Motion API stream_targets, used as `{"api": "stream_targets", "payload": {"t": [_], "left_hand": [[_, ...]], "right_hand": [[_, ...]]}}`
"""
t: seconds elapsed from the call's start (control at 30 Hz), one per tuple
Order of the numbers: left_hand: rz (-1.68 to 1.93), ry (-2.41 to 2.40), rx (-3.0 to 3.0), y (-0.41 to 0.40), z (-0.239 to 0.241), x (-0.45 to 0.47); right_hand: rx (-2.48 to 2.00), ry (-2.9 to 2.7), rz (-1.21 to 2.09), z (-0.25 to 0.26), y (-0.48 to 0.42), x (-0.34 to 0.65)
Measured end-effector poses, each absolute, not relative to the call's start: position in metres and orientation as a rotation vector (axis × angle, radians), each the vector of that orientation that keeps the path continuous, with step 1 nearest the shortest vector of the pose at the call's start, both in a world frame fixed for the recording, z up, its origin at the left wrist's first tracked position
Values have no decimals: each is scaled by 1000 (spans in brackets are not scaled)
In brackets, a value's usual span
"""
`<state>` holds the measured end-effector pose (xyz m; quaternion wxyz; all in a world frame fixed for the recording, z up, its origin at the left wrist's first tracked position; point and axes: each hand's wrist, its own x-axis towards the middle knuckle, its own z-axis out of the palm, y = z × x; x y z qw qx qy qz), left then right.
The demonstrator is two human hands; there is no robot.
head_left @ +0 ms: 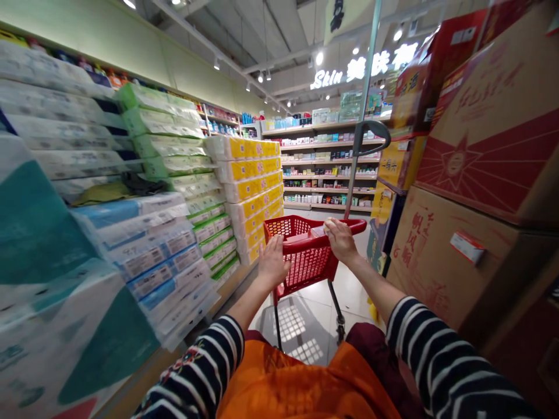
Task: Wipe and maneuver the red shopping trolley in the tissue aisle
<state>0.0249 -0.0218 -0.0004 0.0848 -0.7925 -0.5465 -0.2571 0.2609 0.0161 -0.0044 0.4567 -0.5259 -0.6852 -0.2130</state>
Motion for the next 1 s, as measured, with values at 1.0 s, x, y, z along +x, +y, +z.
{"api": "stream_targets", "payload": {"t": [1.0], "left_hand": [[-702, -1599, -2581, -27, -7, 79]], "right_hand": [[-1269, -1655, -502, -1, -5, 227]]}}
